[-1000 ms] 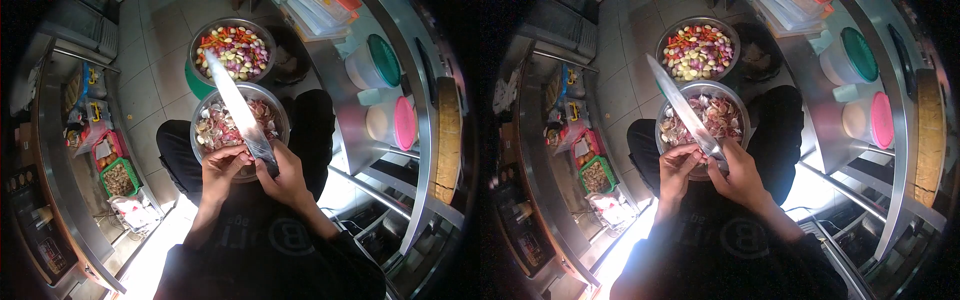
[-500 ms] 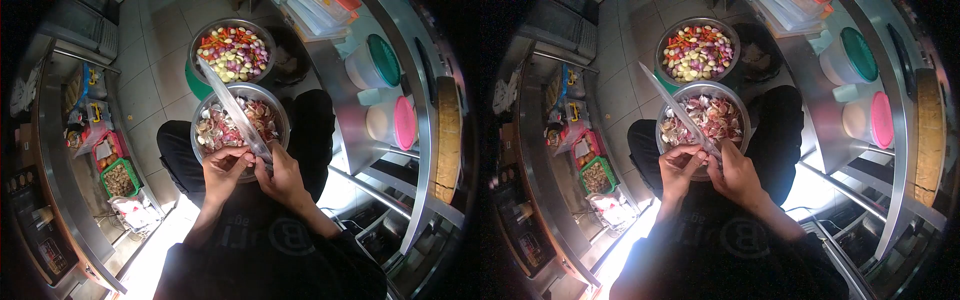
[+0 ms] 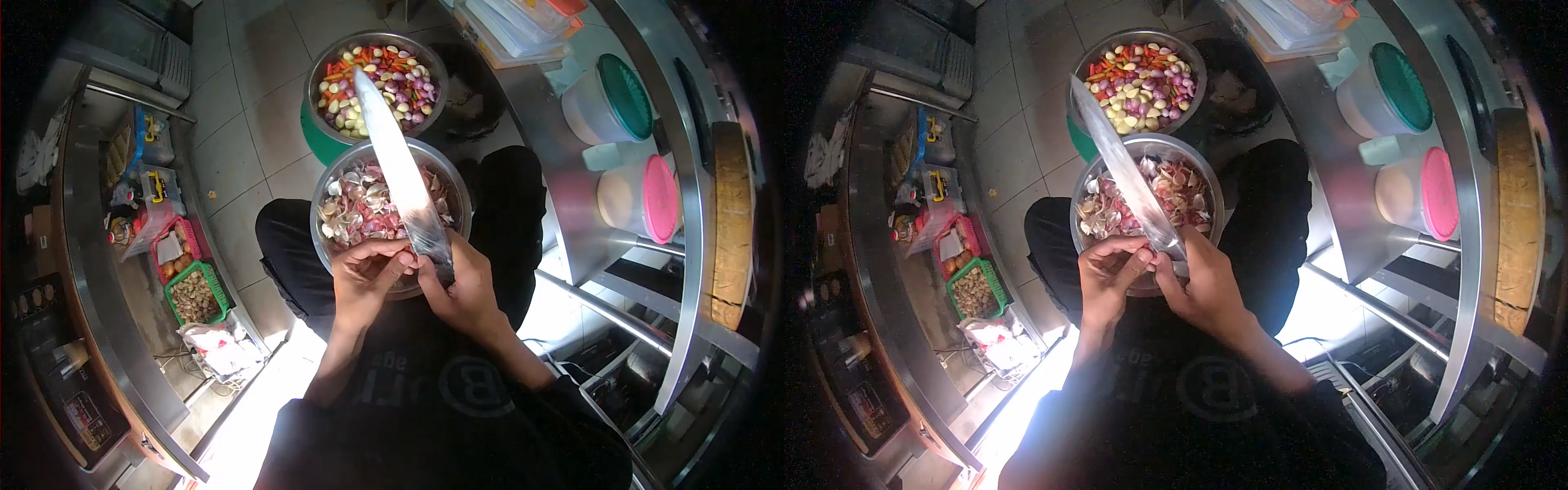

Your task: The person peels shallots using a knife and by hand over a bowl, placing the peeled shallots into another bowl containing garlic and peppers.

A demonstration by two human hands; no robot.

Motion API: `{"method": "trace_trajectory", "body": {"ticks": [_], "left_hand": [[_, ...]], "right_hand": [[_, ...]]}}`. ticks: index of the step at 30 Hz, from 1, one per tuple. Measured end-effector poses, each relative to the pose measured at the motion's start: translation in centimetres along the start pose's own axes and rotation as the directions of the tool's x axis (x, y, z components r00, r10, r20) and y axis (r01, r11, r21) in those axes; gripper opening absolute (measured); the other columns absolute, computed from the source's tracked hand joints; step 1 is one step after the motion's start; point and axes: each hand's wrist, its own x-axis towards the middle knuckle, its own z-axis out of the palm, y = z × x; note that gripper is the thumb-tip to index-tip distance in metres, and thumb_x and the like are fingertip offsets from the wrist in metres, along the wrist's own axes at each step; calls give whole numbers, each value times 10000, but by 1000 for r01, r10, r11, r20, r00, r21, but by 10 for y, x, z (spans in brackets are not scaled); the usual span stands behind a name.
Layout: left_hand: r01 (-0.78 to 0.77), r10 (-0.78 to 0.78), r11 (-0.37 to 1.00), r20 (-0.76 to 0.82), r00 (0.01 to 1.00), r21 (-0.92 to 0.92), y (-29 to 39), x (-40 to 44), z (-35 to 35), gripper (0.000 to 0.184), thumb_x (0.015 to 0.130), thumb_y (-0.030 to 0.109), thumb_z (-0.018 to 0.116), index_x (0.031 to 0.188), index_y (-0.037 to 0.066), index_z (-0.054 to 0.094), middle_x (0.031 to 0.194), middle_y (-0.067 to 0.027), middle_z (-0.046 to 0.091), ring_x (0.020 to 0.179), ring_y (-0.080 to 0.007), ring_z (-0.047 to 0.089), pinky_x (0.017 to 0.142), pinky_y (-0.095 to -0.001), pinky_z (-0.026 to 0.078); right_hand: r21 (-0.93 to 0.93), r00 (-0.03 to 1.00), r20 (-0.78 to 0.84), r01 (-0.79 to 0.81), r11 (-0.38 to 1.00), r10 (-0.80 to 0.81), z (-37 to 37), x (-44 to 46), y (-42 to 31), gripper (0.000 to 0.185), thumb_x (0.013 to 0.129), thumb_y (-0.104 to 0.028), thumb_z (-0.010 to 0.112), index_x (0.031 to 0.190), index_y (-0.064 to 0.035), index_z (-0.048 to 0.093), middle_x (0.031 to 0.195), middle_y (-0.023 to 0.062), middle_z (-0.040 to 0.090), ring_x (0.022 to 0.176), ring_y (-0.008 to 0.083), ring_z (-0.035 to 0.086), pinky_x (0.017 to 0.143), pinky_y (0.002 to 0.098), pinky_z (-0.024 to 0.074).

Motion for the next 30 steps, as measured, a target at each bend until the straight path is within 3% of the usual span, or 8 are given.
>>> {"method": "trace_trajectory", "body": {"ticks": [11,19,23,28,30], "left_hand": [[-4,3,1000,69,998,12,-4,-1,-15,223,956,-76,752,1178,-60,750,1044,-140,779,922,-171,746,857,-301,612],[-27,25,999,58,998,23,-2,-2,-13,219,960,-78,746,1179,-70,746,1042,-141,775,926,-182,747,858,-306,612],[23,-23,1000,56,998,8,-3,-2,-13,227,966,-63,747,1193,-66,745,1037,-142,779,927,-181,747,861,-300,607],[35,-34,999,29,999,-23,-5,-2,-11,229,969,-42,755,1196,-61,744,1033,-136,782,931,-176,745,868,-290,601],[8,-8,1000,32,999,-6,-6,-2,-12,233,958,-49,764,1190,-62,745,1038,-133,784,944,-174,747,882,-293,601]], "right_hand": [[117,996,68,-67,991,60,0,-2,6,284,967,-81,682,1225,26,632,1020,245,706,904,428,733,802,432,563],[-22,998,68,-16,1000,17,2,-4,6,278,960,-88,697,1195,19,593,966,258,658,907,500,666,777,484,545],[-46,1000,20,23,999,-23,4,-4,7,289,958,-80,693,1213,21,601,983,256,669,908,482,683,785,469,552],[125,999,45,-24,992,18,-3,0,-2,361,932,-62,684,1269,39,603,1024,258,686,930,452,710,806,441,557],[87,998,64,-5,996,0,-6,2,-1,344,924,-64,684,1242,41,603,1007,261,679,921,462,702,799,448,552]]}}
